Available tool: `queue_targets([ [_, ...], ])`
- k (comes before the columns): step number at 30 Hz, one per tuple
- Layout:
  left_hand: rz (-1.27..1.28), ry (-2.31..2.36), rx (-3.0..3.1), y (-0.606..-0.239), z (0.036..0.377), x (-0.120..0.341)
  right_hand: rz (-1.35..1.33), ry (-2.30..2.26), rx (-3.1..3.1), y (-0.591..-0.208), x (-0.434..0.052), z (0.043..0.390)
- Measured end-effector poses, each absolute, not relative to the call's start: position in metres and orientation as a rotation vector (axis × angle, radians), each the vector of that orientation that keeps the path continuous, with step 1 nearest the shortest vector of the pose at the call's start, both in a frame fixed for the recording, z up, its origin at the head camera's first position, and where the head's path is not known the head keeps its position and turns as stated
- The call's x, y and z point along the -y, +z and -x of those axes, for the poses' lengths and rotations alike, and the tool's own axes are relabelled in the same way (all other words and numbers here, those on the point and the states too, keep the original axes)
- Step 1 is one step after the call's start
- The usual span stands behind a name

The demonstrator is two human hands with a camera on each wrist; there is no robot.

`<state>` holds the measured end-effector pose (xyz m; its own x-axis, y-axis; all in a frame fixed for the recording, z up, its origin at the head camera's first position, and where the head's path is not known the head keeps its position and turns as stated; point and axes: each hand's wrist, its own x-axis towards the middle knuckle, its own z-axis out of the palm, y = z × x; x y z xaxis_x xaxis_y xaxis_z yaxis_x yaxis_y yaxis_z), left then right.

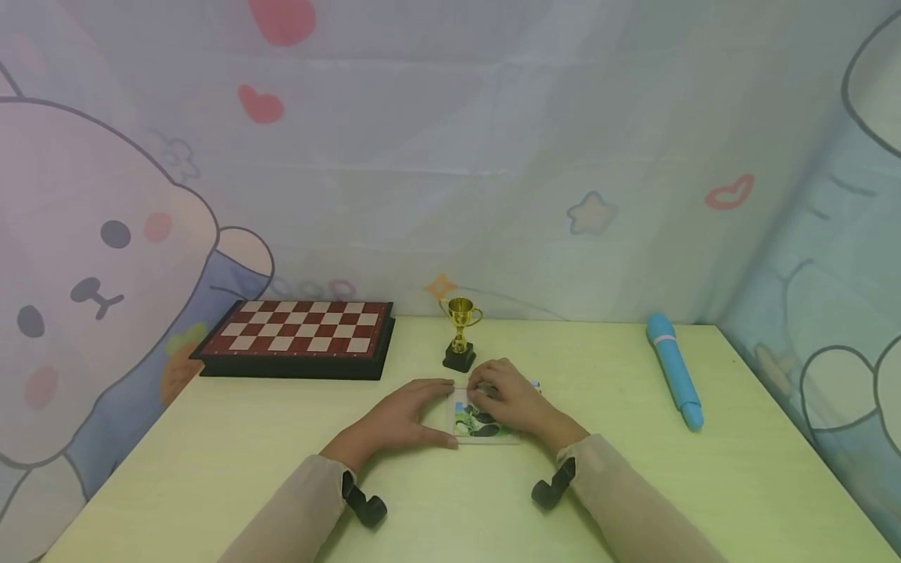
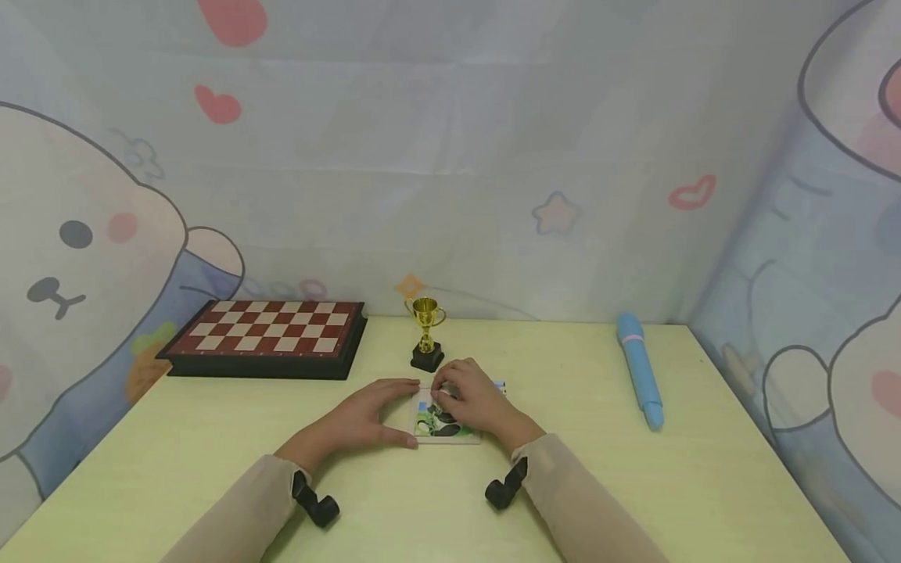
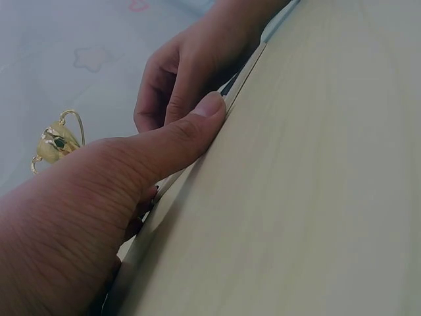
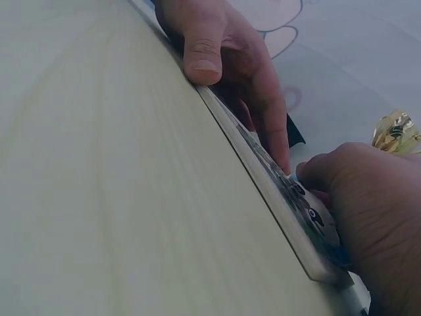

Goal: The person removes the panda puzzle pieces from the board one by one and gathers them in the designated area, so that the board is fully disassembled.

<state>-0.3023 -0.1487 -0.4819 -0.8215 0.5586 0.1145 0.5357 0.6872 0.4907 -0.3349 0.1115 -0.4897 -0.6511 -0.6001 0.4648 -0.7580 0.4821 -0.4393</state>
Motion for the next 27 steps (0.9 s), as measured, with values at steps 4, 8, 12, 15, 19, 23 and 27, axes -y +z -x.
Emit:
queue_targets([
  [4,-0.92,0.806,-2.849,-0.482,0.303,0.149,-1.167,0.872,2.454,-0.491,-0.112,0.337],
  [8,-0.923,0.809,-2.846,-0.482,0.303,0.149,-1.175,0.898,2.43,-0.49,-0.114,0.338],
  [12,-0.92,0.822,-2.836,-0.482,0.303,0.15,-1.157,0.992,2.455,-0.486,-0.114,0.336],
  [15,-0.918,0.827,-2.832,-0.482,0.303,0.149,-1.123,1.039,2.501,-0.482,-0.114,0.334],
  [19,-0.916,0.812,-2.835,-0.481,0.302,0.149,-1.086,1.028,2.566,-0.479,-0.115,0.333],
  [23,-0.92,0.822,-2.831,-0.479,0.301,0.149,-1.082,0.968,2.596,-0.476,-0.115,0.333],
  [27,-0.925,0.844,-2.819,-0.478,0.3,0.149,-1.136,0.837,2.556,-0.476,-0.116,0.335],
])
